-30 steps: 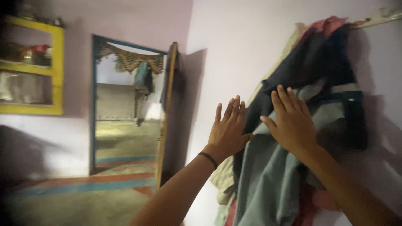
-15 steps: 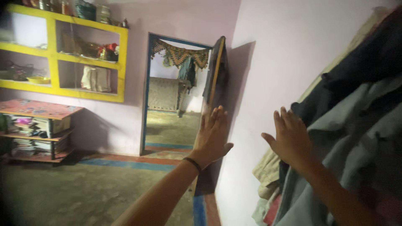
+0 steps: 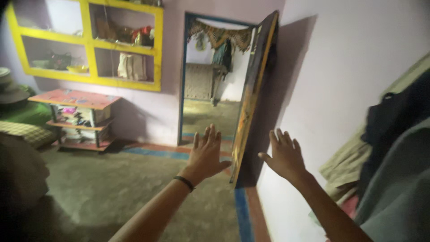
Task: The person picks garments from a pile on a bed, unfolds them, and hangs them on wall hooks. Multiple items including pants and shirts are handled one at a time and placed on a hook rack on the wall.
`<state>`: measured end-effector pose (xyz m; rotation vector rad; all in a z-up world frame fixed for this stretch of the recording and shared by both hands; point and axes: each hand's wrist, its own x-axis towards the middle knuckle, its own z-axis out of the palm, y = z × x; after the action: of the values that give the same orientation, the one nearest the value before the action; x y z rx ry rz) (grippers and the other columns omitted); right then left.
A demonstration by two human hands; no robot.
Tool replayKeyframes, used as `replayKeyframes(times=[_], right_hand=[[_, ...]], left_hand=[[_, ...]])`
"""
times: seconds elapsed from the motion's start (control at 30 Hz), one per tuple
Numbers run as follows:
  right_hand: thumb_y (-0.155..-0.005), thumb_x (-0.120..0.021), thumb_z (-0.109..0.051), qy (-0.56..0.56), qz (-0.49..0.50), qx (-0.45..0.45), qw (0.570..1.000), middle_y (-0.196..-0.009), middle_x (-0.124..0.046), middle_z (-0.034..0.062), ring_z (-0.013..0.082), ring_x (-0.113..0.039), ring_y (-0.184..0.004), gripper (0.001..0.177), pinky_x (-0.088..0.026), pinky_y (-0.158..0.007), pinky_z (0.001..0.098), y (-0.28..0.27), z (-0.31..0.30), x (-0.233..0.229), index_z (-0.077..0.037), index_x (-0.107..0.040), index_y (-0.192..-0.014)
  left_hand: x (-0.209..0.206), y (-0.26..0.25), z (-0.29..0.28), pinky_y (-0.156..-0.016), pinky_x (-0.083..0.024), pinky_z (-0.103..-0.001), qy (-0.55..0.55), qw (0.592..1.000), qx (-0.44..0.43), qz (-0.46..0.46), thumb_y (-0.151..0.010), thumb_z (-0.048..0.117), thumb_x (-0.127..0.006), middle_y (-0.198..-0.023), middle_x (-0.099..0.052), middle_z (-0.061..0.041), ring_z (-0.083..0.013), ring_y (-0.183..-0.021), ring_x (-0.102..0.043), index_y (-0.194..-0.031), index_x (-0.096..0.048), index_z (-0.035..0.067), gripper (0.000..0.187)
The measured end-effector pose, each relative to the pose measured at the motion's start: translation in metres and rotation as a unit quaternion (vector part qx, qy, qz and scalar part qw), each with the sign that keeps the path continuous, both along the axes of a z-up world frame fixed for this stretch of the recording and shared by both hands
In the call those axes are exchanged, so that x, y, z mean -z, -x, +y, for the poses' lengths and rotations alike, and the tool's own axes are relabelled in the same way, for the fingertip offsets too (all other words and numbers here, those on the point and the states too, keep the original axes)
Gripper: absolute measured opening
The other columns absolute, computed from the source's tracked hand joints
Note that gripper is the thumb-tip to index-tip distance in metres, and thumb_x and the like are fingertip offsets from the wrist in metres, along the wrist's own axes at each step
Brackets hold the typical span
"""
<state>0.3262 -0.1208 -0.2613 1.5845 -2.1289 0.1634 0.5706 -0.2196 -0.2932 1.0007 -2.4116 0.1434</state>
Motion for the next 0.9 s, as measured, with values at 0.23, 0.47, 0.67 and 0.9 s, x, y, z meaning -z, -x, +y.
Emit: replayKeyframes(times=[0.23,0.47,0.67,0.9], right_hand=[[-0.089,-0.068,-0.056,-0.045,-0.021,-0.075,0.996,-0.165,-0.026,0.0199,0.0374,-0.026,-0.151,0.096,-0.028,-0.12,0.0516,-0.106,-0.05,0.065,-0.005,-0.025,-0.158],[-0.087,-0.07,-0.05,-0.036,-0.038,-0.13,0.99,-0.163,-0.03,0.0165,0.0324,-0.026,-0.153,0.093,-0.024,-0.122,0.0525,-0.202,-0.107,0.118,-0.006,-0.027,-0.156],[-0.09,-0.068,-0.051,-0.1,-0.061,-0.158,0.98,-0.168,-0.017,0.0143,0.0309,-0.016,-0.156,0.096,-0.015,-0.125,0.049,-0.255,-0.157,0.154,-0.007,-0.018,-0.16],[-0.095,-0.063,-0.052,-0.21,-0.081,-0.116,0.967,-0.171,-0.012,0.0099,0.0281,-0.011,-0.157,0.093,-0.011,-0.127,0.0461,-0.291,-0.203,0.181,-0.011,-0.013,-0.163]], left_hand=[[0.066,-0.117,-0.017,-0.125,-0.004,-0.054,-0.07,0.996,-0.057,-0.03,-0.081,0.058,-0.074,-0.169,-0.004,-0.019,-0.0308,-0.158,-0.001,-0.159,-0.014,0.001,0.114],[0.108,-0.214,-0.045,-0.125,-0.003,-0.054,-0.102,0.987,-0.116,-0.04,-0.088,0.069,-0.06,-0.169,-0.008,-0.018,-0.0296,-0.157,-0.004,-0.158,-0.015,0.0,0.107],[0.142,-0.299,-0.069,-0.126,-0.008,-0.053,-0.081,0.976,-0.187,-0.08,-0.087,0.067,-0.062,-0.168,-0.015,-0.015,-0.0271,-0.157,-0.011,-0.158,-0.021,0.002,0.104],[0.168,-0.401,-0.071,-0.125,-0.009,-0.053,-0.128,0.932,-0.281,-0.192,-0.087,0.059,-0.069,-0.169,-0.015,-0.012,-0.0263,-0.156,-0.012,-0.16,-0.02,0.008,0.102]])
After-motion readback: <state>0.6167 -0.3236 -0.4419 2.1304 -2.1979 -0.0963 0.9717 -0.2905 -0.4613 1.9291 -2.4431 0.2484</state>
